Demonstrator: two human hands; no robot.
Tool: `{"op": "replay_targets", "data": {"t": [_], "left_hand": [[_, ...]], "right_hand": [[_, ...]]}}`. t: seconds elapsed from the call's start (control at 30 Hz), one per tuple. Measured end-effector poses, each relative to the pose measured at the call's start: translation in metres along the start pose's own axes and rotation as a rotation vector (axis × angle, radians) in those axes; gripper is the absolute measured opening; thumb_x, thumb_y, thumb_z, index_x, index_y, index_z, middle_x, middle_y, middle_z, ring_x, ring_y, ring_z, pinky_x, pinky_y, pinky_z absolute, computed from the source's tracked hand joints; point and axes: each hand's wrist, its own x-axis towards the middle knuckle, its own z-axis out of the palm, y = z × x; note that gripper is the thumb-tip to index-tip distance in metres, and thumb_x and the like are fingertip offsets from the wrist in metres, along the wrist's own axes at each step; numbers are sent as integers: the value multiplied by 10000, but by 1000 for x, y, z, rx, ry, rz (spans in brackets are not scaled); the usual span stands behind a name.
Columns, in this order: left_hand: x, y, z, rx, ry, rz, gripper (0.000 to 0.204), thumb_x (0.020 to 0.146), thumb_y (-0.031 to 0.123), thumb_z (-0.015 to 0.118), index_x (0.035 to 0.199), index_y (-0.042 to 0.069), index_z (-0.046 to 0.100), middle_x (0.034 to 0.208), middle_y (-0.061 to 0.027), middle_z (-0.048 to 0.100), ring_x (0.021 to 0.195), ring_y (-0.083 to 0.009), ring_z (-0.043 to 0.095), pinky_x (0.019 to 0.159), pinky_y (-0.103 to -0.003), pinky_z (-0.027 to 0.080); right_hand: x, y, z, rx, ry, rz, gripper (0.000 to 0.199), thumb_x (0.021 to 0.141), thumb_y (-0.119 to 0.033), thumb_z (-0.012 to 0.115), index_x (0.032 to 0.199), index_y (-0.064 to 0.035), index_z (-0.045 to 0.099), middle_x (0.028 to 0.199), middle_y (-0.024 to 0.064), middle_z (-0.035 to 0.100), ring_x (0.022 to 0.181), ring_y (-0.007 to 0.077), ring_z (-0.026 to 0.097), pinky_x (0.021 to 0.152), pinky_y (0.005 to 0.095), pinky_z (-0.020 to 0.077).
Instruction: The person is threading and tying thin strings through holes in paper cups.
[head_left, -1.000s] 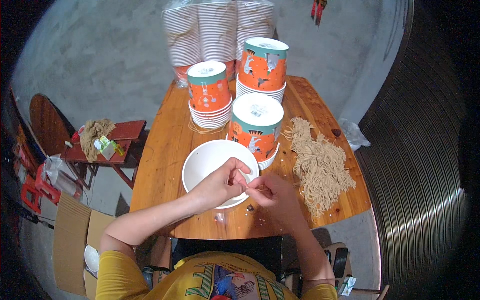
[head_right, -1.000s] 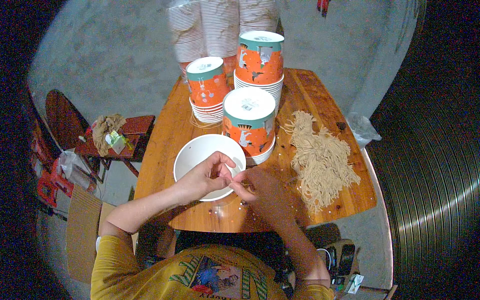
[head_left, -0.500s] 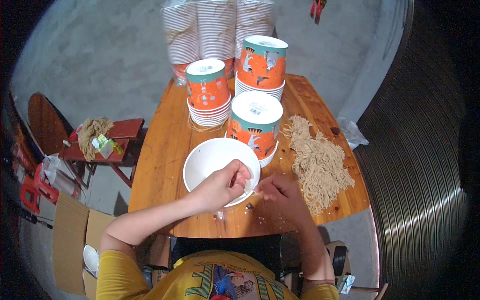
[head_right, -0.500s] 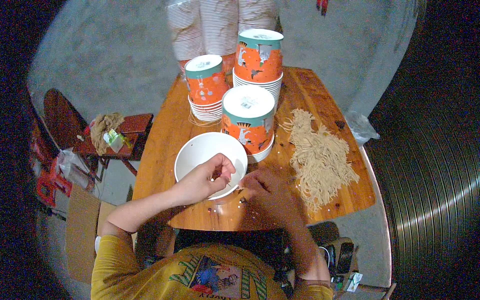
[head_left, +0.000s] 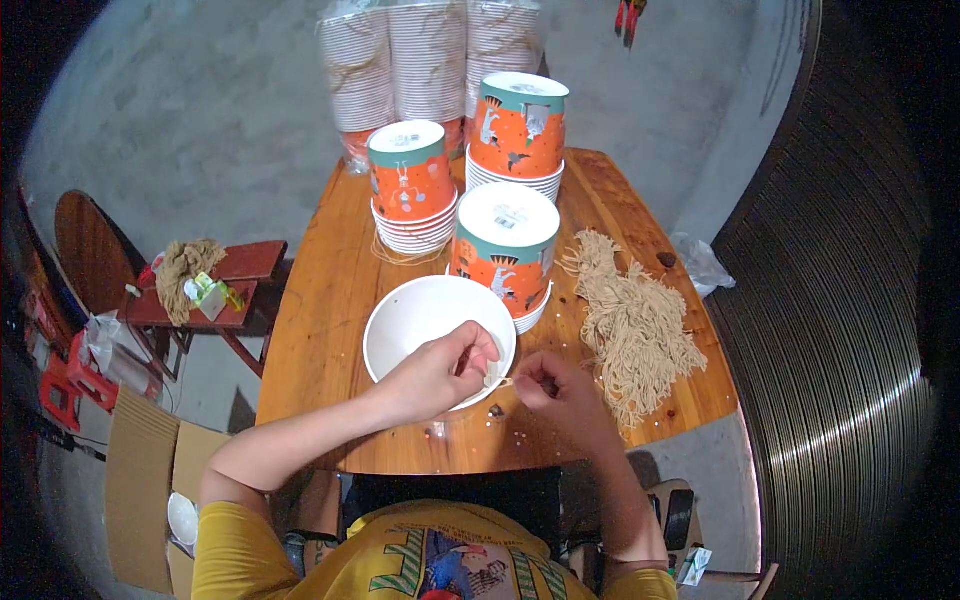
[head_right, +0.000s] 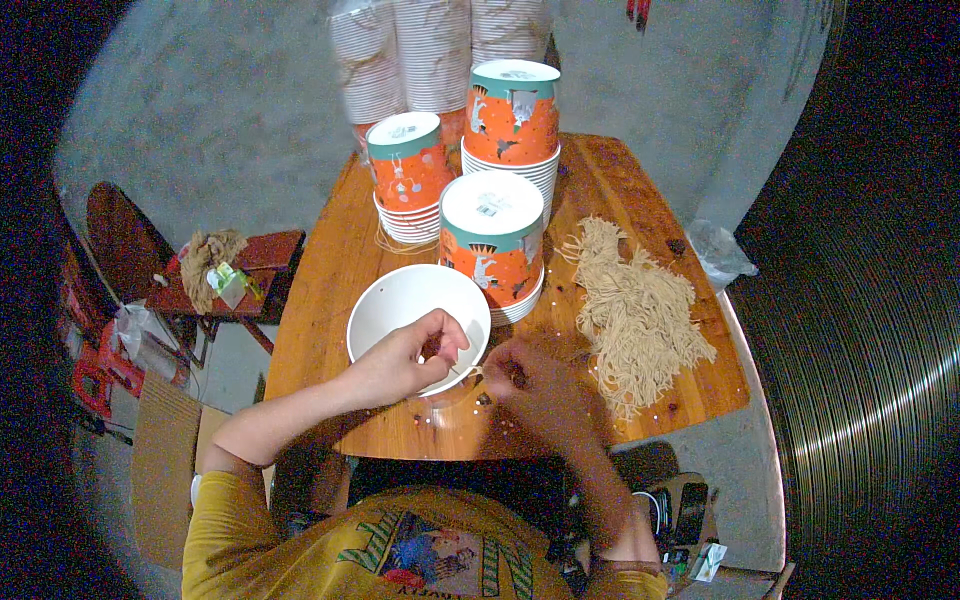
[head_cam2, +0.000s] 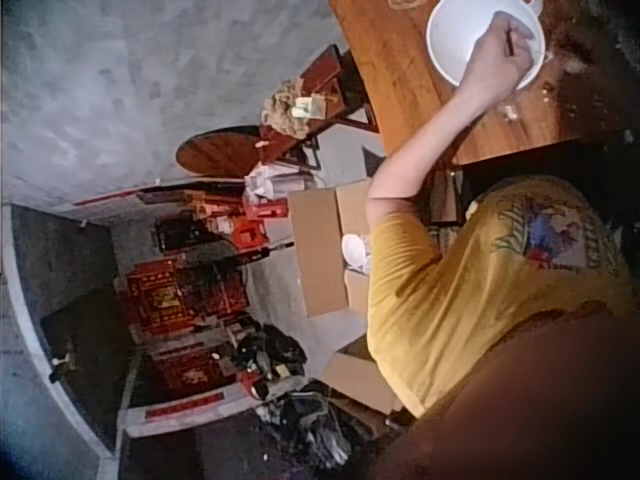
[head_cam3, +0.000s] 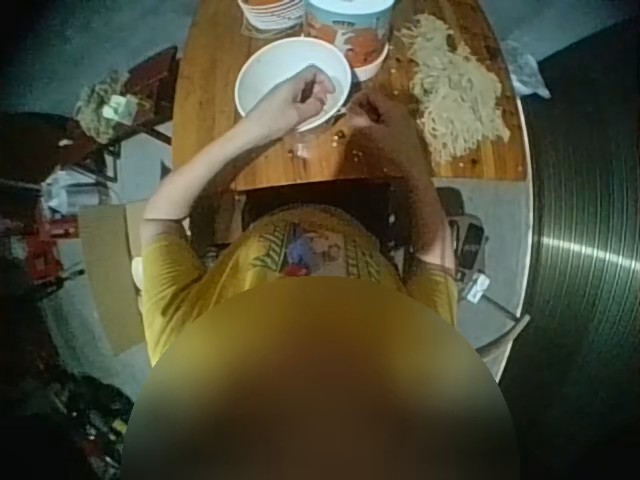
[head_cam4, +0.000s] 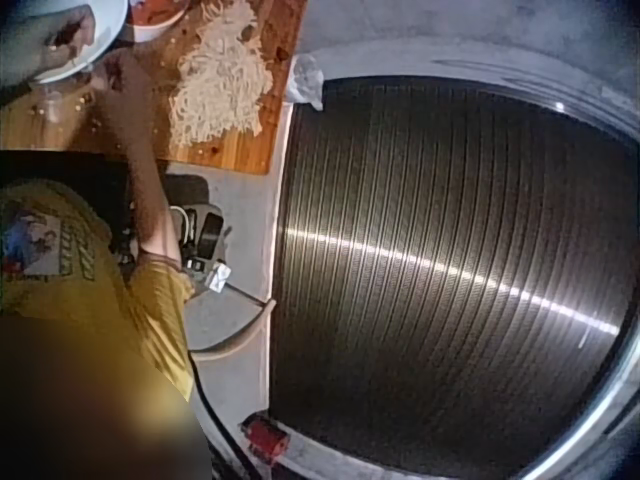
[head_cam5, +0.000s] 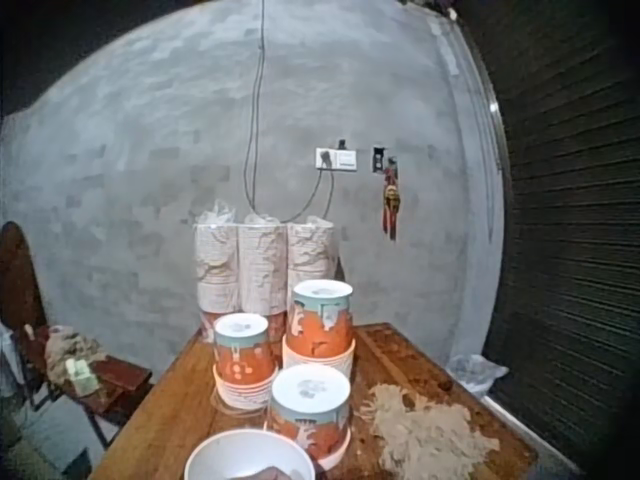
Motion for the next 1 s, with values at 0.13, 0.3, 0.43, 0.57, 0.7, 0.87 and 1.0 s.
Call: {"op": "replay_targets", "data": {"t": [0.13, 0.3, 0.43, 0.57, 0.7, 0.87, 1.0], "left_hand": [[-1, 11, 2, -48, -62, -64, 149, 847, 58, 557, 988, 13, 541, 730, -11, 504, 678, -98, 499, 638, -266, 453], [0, -1, 8, -9, -57, 1, 108, 870, 122, 599, 890, 18, 577, 702, 1, 514, 639, -90, 480, 590, -256, 431], [0, -2, 10, -91, -35, -24, 111, 887, 133, 591, 866, 24, 579, 696, 6, 515, 639, -75, 468, 589, -250, 427], [-1, 0, 8, -101, -6, -19, 100, 889, 125, 590, 863, 30, 575, 692, 18, 508, 641, -59, 453, 596, -236, 416], [-1, 1, 10, -116, -6, -52, 86, 892, 103, 575, 855, 26, 567, 695, 27, 506, 643, -55, 450, 598, -227, 405], [-1, 1, 10, -127, -2, -47, 107, 901, 115, 575, 848, 23, 561, 691, 31, 497, 646, -52, 447, 595, -230, 405], [-2, 5, 9, 2, 12, -8, 150, 899, 142, 587, 845, 9, 543, 685, -25, 513, 633, -108, 485, 601, -278, 424]], "right_hand": [[2, 2, 4, 61, 69, -39, 211, 855, -231, 633, 989, -69, 612, 879, 77, 660, 798, 192, 634, 745, 327, 502], [2, -7, 7, 68, 110, -58, 219, 860, -238, 638, 1001, -74, 609, 882, 87, 661, 786, 185, 635, 735, 325, 505], [2, 5, 12, 186, 162, -99, 198, 869, -199, 626, 1003, -58, 592, 834, 74, 637, 744, 180, 629, 696, 326, 511], [-1, 8, 22, 460, 137, -105, 215, 882, -62, 568, 1072, -55, 468, 681, -19, 504, 626, 65, 513, 568, 209, 407], [-4, -2, 28, 507, 115, -59, 243, 889, -66, 571, 1085, -63, 428, 682, 2, 528, 595, 67, 520, 542, 212, 404], [-3, -7, 28, 422, 98, -83, 204, 906, -75, 544, 1073, -70, 427, 675, 26, 556, 560, 69, 523, 503, 210, 392], [-2, 4, 28, 329, 98, -147, 148, 928, -107, 522, 1054, -67, 457, 668, 18, 543, 560, 72, 521, 497, 218, 394]]}}
